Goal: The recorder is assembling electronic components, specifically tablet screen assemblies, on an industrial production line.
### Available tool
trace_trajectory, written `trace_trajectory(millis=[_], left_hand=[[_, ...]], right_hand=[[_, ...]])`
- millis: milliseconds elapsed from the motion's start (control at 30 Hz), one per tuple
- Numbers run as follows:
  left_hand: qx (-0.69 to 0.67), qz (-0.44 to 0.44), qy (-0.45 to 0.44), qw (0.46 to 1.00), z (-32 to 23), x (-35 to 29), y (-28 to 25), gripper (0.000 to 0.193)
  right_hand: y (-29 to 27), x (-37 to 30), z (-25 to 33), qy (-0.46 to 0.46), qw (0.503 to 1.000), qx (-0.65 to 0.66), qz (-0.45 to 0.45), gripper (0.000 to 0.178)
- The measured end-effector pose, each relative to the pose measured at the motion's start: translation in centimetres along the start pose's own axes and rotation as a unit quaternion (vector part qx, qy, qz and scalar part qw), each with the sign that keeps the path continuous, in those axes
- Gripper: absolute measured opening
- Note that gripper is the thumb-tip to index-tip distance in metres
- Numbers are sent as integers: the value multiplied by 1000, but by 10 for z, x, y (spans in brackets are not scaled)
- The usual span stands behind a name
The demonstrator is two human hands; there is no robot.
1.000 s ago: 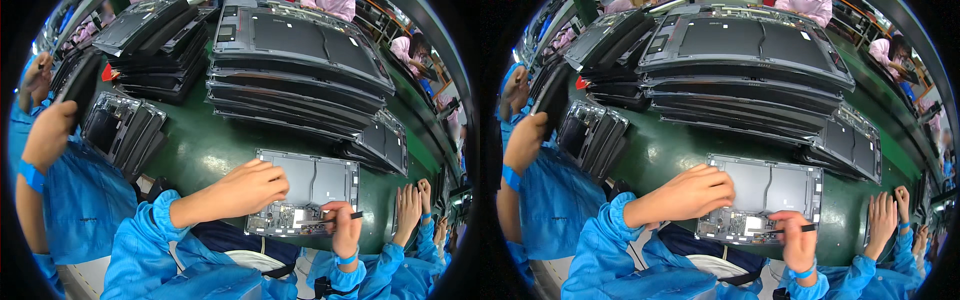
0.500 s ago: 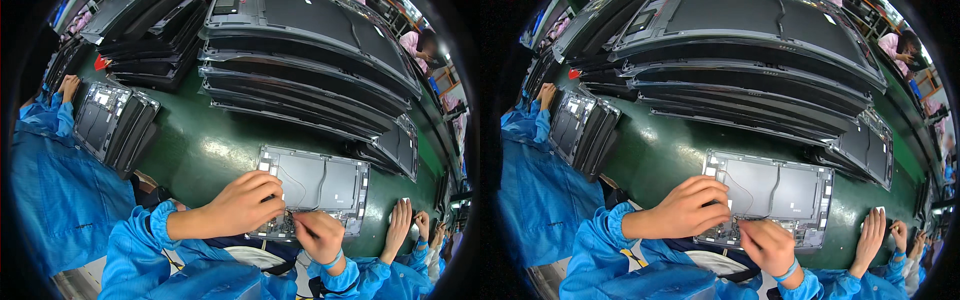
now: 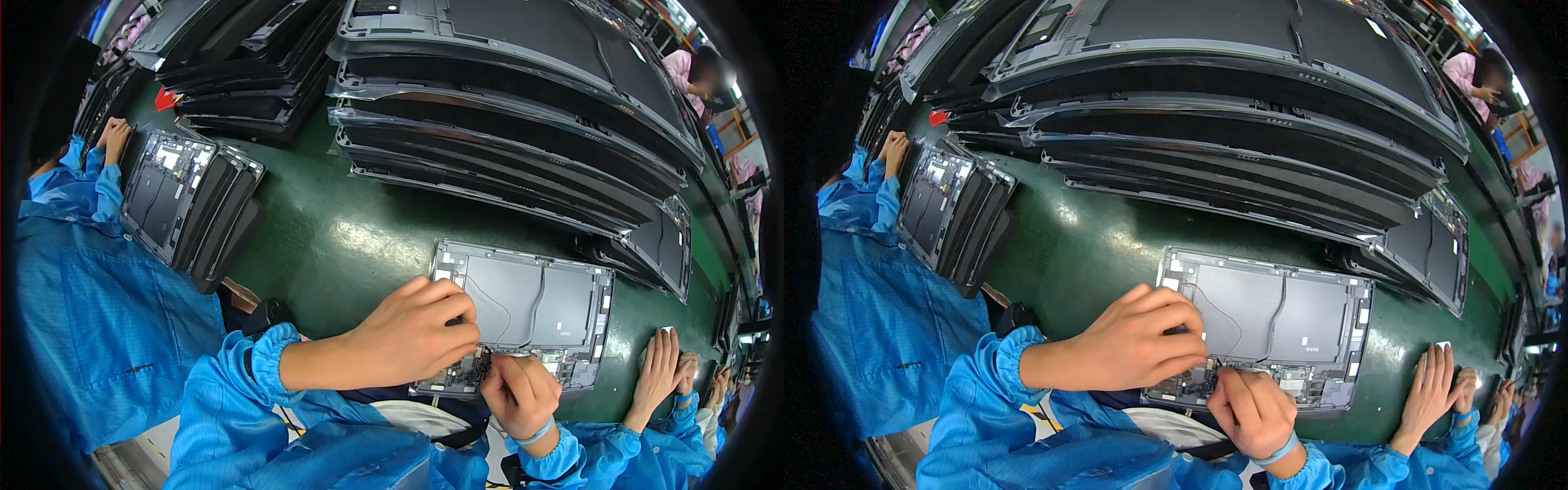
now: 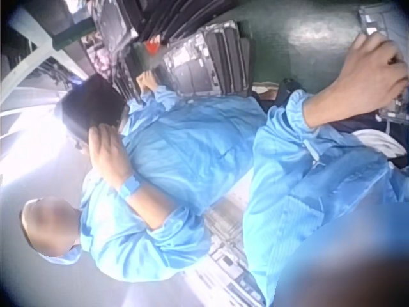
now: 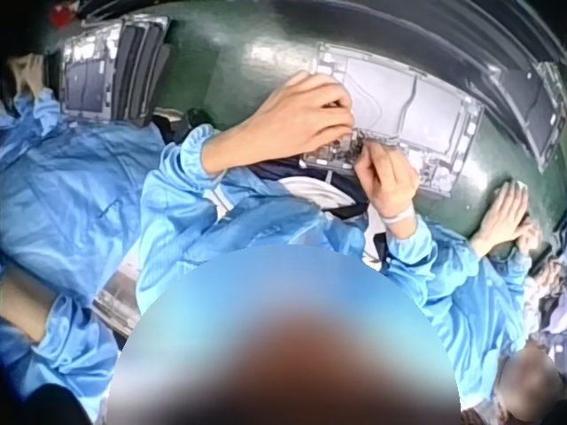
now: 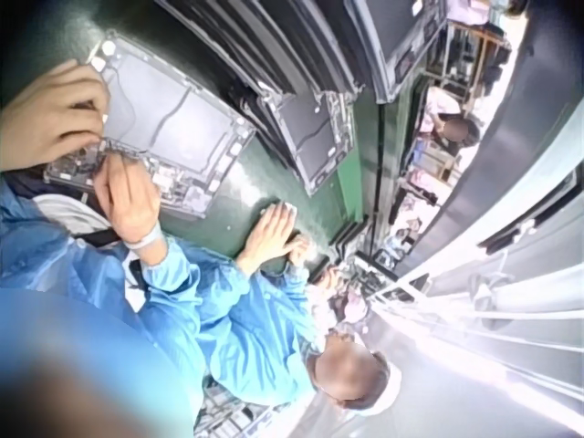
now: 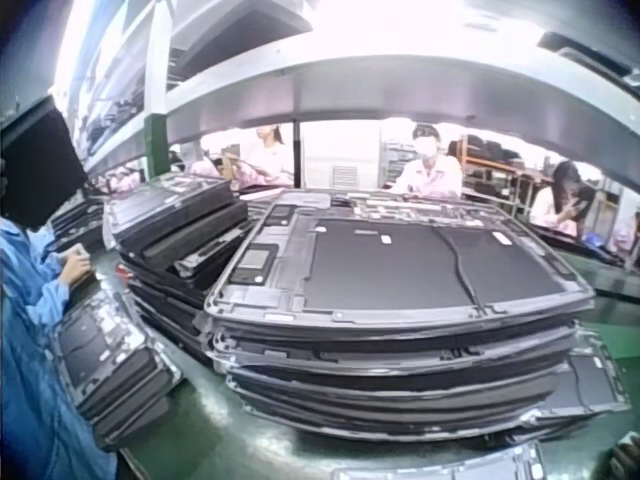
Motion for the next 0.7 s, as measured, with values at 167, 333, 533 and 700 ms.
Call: trace_trajectory(millis=[167,333,533,700], left_hand=[[-7,29,-1,1000,3,1,-1,14],[-12,62,7,998,3,12,-2,18],[-22,119,-25,992,3,27,-4,24],[5,163,-13,987,13,38,1,21]], right_hand=[[-1,1,3,22,1000,-1,-16,27],[-2,5,-5,121,992,13,-11,18],[-1,1,-8,109,993,40,-24,18],[-1,2,-12,106,991,72,-39,14]])
Point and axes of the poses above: each hand's wrist, its own x-axis towards the middle knuckle, its own y-axis out of the palm, z = x × y, the point moved 4 cm from there along x, towards the middle knuckle, and after that the axes turned 12 degrees about x, right-handed, at the moved point
